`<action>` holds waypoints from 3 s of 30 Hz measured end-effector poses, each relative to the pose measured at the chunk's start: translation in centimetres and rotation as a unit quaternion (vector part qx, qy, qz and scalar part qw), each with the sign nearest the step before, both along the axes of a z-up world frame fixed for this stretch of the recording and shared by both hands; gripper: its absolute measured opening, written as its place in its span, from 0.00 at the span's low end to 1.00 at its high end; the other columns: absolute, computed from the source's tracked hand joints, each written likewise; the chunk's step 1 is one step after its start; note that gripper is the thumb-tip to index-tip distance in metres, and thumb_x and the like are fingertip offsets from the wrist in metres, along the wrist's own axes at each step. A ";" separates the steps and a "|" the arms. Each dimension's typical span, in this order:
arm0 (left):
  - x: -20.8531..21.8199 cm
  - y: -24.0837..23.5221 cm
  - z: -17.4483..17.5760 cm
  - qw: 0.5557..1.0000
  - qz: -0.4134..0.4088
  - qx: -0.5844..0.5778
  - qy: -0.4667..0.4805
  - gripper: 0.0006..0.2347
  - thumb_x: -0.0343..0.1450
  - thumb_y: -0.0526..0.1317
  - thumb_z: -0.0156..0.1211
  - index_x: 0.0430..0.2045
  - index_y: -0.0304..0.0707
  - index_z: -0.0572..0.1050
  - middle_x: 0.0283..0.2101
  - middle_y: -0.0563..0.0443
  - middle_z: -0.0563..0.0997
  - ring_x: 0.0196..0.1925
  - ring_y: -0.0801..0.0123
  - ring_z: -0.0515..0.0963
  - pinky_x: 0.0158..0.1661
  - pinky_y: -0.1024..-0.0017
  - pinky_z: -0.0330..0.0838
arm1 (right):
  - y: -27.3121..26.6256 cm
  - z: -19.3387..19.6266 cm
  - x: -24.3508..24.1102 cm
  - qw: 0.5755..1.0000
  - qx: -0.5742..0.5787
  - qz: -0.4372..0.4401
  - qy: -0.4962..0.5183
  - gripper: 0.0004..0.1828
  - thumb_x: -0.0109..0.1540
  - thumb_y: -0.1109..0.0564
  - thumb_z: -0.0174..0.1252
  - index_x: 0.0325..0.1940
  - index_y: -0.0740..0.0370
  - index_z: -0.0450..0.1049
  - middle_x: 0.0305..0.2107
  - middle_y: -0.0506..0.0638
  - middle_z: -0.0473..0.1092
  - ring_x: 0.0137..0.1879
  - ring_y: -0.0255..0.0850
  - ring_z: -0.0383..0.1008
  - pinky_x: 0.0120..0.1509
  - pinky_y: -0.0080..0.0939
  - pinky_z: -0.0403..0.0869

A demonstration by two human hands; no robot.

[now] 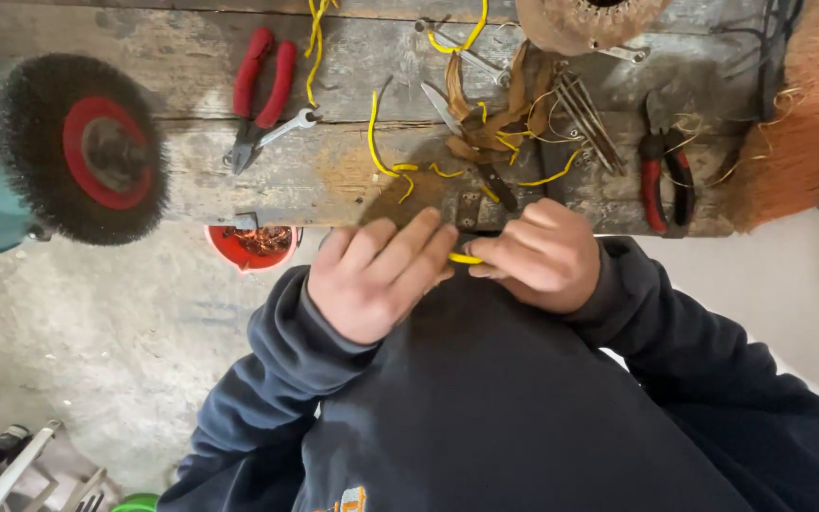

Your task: Stripping insulation from electrical wires and handling copper motor windings at a workbench.

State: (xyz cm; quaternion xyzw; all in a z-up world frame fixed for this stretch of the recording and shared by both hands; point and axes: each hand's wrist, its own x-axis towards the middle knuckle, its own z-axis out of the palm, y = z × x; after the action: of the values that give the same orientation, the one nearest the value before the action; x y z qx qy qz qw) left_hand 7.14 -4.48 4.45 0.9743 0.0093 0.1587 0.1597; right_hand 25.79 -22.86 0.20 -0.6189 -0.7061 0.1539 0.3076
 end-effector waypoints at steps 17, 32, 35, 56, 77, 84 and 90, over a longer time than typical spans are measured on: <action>-2.6 0.4 -2.0 0.963 -0.152 -0.220 0.015 0.07 0.67 0.37 0.63 0.35 0.37 0.78 0.22 0.56 0.67 0.22 0.68 0.71 0.23 0.67 0.64 | 0.0 2.6 1.0 0.995 -0.003 0.098 0.009 0.13 0.58 0.48 0.70 0.40 0.57 0.80 0.18 0.40 0.61 0.23 0.37 0.61 0.28 0.42 0.58; -7.1 0.7 -3.2 0.935 -0.111 -0.337 -0.010 0.08 0.62 0.31 0.65 0.34 0.34 0.79 0.17 0.54 0.66 0.16 0.65 0.69 0.20 0.64 0.60 | -10.7 -1.1 12.8 0.996 -0.073 0.023 -0.042 0.09 0.58 0.56 0.68 0.40 0.61 0.82 0.17 0.46 0.68 0.23 0.36 0.61 0.28 0.41 0.60; -6.4 0.3 -3.1 0.936 -0.075 -0.344 0.007 0.09 0.63 0.31 0.65 0.36 0.34 0.80 0.18 0.53 0.66 0.18 0.63 0.70 0.22 0.63 0.61 | -8.9 -1.0 11.3 0.988 -0.119 -0.014 -0.096 0.11 0.58 0.59 0.68 0.45 0.61 0.82 0.19 0.48 0.70 0.23 0.37 0.62 0.29 0.41 0.62; -6.6 -0.6 -2.8 0.973 -0.011 -0.229 -0.012 0.07 0.66 0.35 0.68 0.35 0.36 0.80 0.18 0.55 0.65 0.18 0.66 0.69 0.20 0.64 0.61 | 1.2 1.8 2.5 0.993 0.028 0.081 -0.077 0.12 0.58 0.48 0.72 0.40 0.55 0.83 0.30 0.42 0.74 0.38 0.39 0.71 0.44 0.43 0.67; -25.3 -2.9 -16.0 0.840 0.404 -0.359 0.045 0.04 0.70 0.38 0.69 0.34 0.41 0.84 0.33 0.45 0.84 0.34 0.56 0.83 0.36 0.65 0.77 | 11.1 -1.1 -6.4 0.968 0.027 0.220 -0.119 0.16 0.57 0.57 0.69 0.49 0.59 0.82 0.45 0.50 0.78 0.50 0.45 0.78 0.54 0.46 0.74; -21.5 -1.1 -10.4 0.813 0.281 -0.468 -0.204 0.05 0.73 0.34 0.65 0.41 0.35 0.82 0.45 0.46 0.84 0.48 0.55 0.83 0.51 0.64 0.76 | 18.7 -0.6 -14.4 0.910 0.089 0.372 -0.157 0.16 0.59 0.57 0.69 0.51 0.63 0.83 0.41 0.48 0.78 0.45 0.42 0.77 0.46 0.42 0.73; -20.7 -2.6 -14.9 0.565 0.160 -0.738 -0.332 0.09 0.82 0.37 0.57 0.48 0.29 0.80 0.57 0.39 0.82 0.61 0.56 0.81 0.65 0.64 0.73 | 18.2 -2.9 -16.8 0.948 -0.041 0.281 0.143 0.14 0.62 0.57 0.74 0.50 0.61 0.80 0.44 0.47 0.76 0.50 0.44 0.78 0.57 0.42 0.77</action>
State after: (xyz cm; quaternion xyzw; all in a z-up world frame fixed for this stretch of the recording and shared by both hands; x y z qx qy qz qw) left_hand -13.53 -7.08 -10.46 0.3787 0.2254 0.4316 0.7871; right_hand 9.03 -4.65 -2.74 -0.3793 -0.7930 0.3500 0.3237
